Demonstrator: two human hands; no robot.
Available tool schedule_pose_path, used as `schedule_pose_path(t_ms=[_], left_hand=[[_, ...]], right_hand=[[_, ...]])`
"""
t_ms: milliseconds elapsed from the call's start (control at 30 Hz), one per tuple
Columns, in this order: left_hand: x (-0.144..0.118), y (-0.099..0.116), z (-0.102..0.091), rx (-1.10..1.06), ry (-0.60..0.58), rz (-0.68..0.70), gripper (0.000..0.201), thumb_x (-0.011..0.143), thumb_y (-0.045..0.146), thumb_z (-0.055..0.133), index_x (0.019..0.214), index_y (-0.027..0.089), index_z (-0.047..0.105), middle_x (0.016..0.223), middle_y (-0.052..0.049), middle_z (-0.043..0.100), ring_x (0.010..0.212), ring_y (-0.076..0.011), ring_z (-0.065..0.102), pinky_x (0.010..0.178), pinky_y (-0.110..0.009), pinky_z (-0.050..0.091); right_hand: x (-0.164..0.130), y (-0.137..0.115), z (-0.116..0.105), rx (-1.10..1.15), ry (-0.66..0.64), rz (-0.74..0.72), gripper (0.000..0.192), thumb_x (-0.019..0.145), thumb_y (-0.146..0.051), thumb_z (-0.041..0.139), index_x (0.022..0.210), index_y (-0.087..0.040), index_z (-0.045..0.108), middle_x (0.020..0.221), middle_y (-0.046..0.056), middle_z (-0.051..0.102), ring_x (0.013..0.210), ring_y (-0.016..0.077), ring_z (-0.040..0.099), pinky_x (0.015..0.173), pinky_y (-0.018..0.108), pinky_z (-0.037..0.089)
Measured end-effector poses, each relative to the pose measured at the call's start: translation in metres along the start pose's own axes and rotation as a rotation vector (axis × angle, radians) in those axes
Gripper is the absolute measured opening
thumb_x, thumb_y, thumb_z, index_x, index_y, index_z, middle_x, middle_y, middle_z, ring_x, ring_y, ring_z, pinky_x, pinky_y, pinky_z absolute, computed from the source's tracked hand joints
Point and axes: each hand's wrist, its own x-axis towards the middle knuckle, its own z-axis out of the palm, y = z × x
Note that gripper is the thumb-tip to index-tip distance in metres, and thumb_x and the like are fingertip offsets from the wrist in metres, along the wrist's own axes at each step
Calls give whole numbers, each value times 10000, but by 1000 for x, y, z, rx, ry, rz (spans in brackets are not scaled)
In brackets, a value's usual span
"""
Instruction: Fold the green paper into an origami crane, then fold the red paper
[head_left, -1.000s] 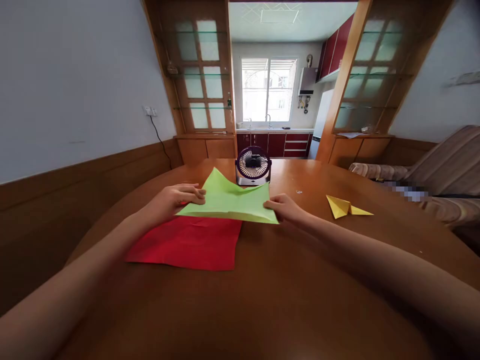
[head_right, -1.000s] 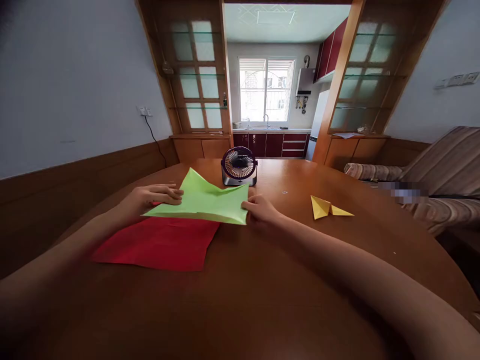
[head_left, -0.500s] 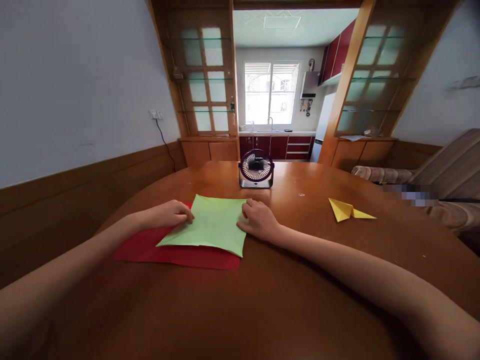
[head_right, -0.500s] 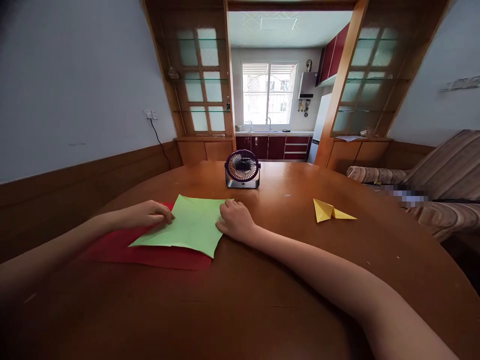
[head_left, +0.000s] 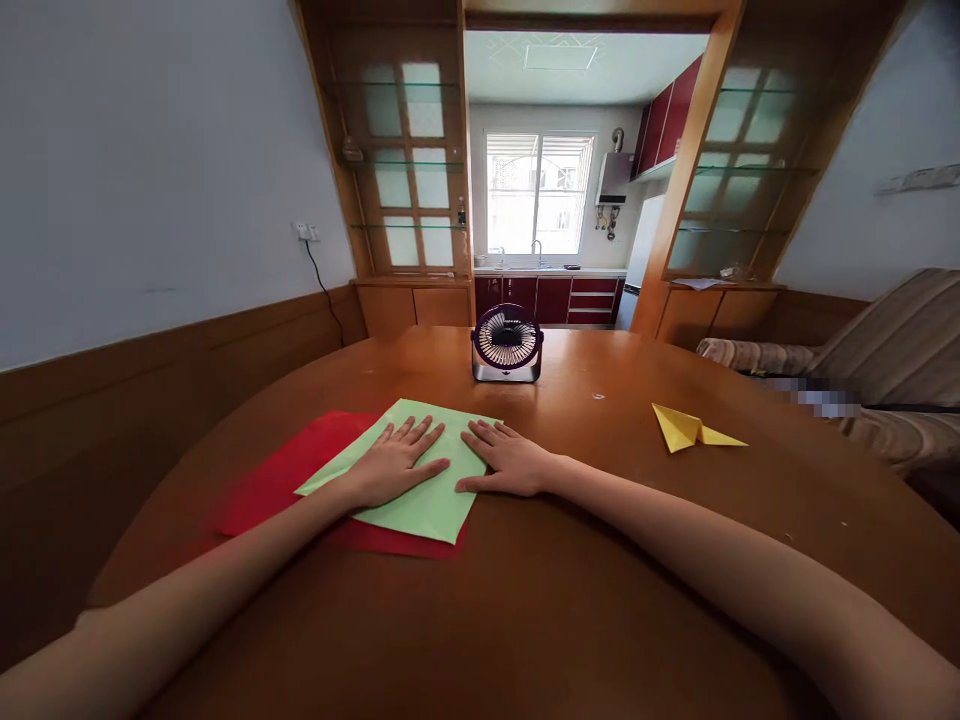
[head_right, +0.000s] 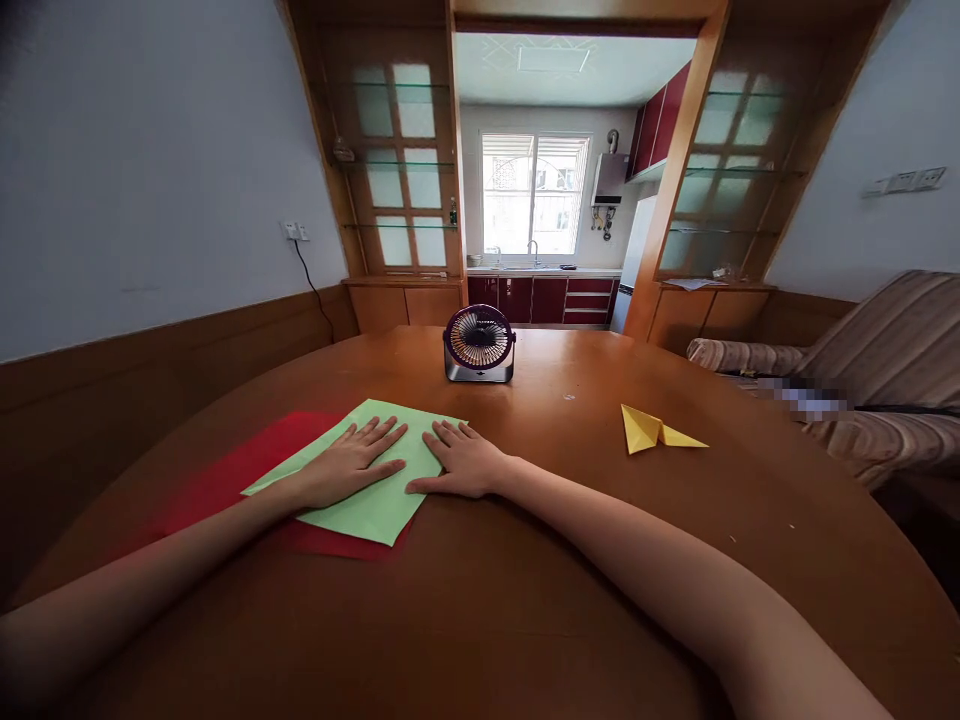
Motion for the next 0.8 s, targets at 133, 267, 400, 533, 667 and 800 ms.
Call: schedule_pose_path(t_ms=[133, 267, 400, 533, 667, 800], left_hand=[[-1, 1, -3, 1, -5, -85, 854, 825, 788, 324, 1516, 303, 200, 1593, -78, 105, 1468, -356, 63, 1156, -561, 95], [-1, 4, -3, 5, -4, -130, 854, 804, 818, 308, 1509, 349, 199, 1595, -92, 101, 1466, -368, 67, 1135, -611, 75], [-1, 4, -2, -2, 8, -129, 845, 803, 821, 302, 1505, 359, 215, 1594, -90, 125, 1462, -382, 86, 1119, -643, 78], [0, 2, -1, -11, 32, -114, 831, 810, 815, 297, 1501, 358, 238, 1590, -92, 155, 1457, -389, 113, 1112, -650, 98], [7, 1, -2, -14, 27, -94, 839, 809, 820, 278, 1503, 351, 234, 1592, -101, 145, 1461, -382, 103, 1112, -652, 82], [13, 4, -5, 0, -17, -120, 864, 803, 827, 267, 1513, 339, 192, 1597, -111, 106, 1465, -384, 45, 1100, -674, 57]], right_hand=[[0, -2, -1, 7, -6, -8, 1053, 799, -815, 359, 1512, -52, 218, 1571, 224, 131, 1472, 341, 93, 1197, 477, 74], [-9, -1, -4, 22, 86, -55, 904, 838, -741, 429, 1472, -103, 347, 1536, 207, 292, 1434, 348, 246, 1173, 493, 175], [-31, 14, -13, 210, 282, -145, 512, 948, -529, 425, 1235, -142, 596, 1262, 157, 607, 1182, 257, 548, 1035, 425, 396], [-52, 39, -21, 732, 574, 196, 423, 873, -540, 496, 876, -150, 660, 888, 84, 685, 788, 177, 640, 769, 337, 514], [-65, 57, -27, 983, 751, 462, 405, 787, -555, 547, 760, -154, 593, 788, 74, 656, 610, 135, 608, 571, 259, 477], [-83, 71, -54, 872, 749, 490, 361, 762, -519, 583, 737, -158, 590, 722, 49, 637, 485, 100, 505, 470, 234, 353]])
